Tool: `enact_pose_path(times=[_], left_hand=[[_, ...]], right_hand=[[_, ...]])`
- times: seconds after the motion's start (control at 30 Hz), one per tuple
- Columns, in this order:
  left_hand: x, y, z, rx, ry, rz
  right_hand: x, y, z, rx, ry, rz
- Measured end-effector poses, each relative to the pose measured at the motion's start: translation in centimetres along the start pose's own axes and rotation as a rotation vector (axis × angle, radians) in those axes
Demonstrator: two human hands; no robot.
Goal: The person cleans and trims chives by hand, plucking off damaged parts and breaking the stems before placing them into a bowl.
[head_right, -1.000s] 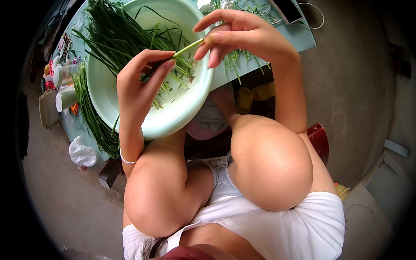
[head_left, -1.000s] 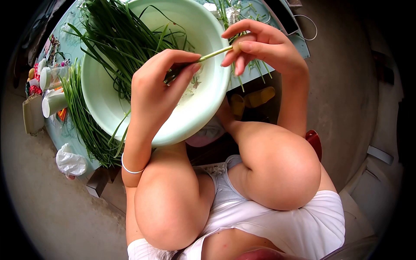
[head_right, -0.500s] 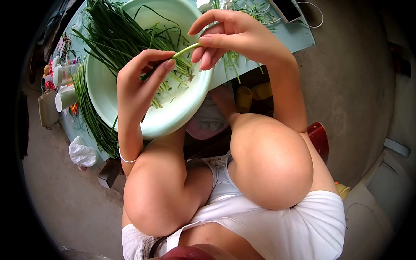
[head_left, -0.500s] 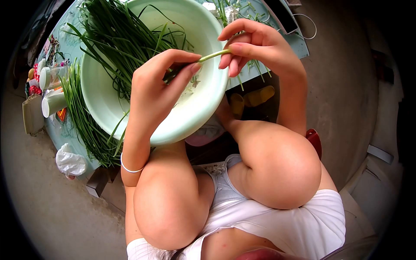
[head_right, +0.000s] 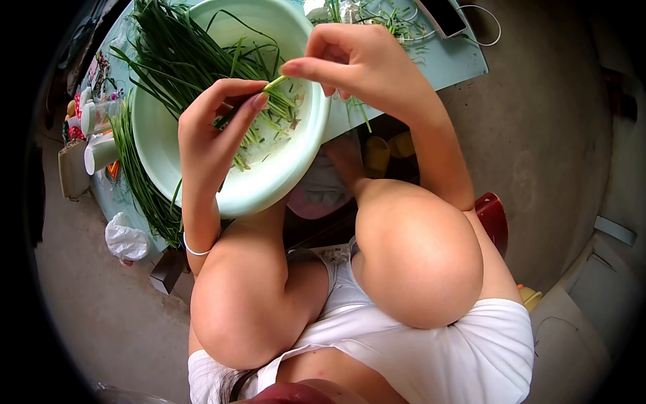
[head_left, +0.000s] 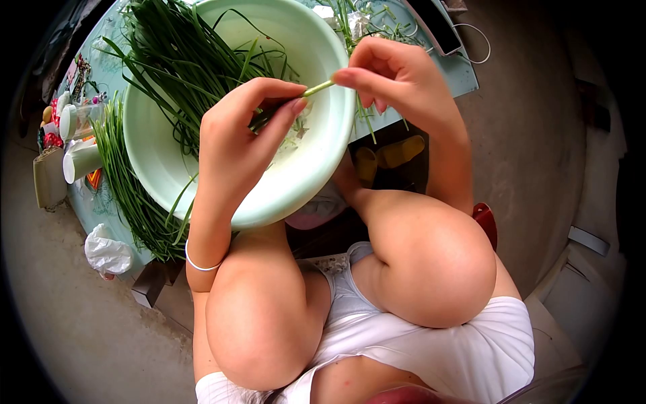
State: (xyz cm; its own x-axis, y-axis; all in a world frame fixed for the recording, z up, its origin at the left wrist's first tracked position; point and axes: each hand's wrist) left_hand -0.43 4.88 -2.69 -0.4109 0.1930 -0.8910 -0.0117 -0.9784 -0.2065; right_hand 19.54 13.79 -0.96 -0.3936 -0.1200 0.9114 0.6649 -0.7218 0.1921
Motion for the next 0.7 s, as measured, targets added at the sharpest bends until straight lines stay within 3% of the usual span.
enact_pose_path(times=[0.23,0.4,0.6,0.7], left_hand=[[-0.1,0.0,0.2,0.003,-0.03,-0.026],[0.1,0.0,0.2,0.014,0.166,0.078],[0.0,0.1,0.1,0.012,0.229,0.124],[0.1,0.2,0.1,0.018,0.243,0.123]], right_hand=[[-0.6,-0.1,0.4,0.091,-0.293,-0.034],[-1.0,-0.2,1.1,0.256,-0.596,-0.007],[-2.2,-0.6,0.7,0.164,-0.518,0.082],[-2.1,-0.6,1.1,0.159,-0.594,0.025]])
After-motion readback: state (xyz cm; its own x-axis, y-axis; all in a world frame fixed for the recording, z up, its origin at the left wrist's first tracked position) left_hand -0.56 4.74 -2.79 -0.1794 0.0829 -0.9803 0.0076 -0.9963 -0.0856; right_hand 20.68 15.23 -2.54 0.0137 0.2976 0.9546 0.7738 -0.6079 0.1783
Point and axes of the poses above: each hand's wrist, its own y-axis away from the middle knuckle, its own z-axis out of the back of the hand, x = y × z, and after that the axes turned 2 degrees about -z, right-handed
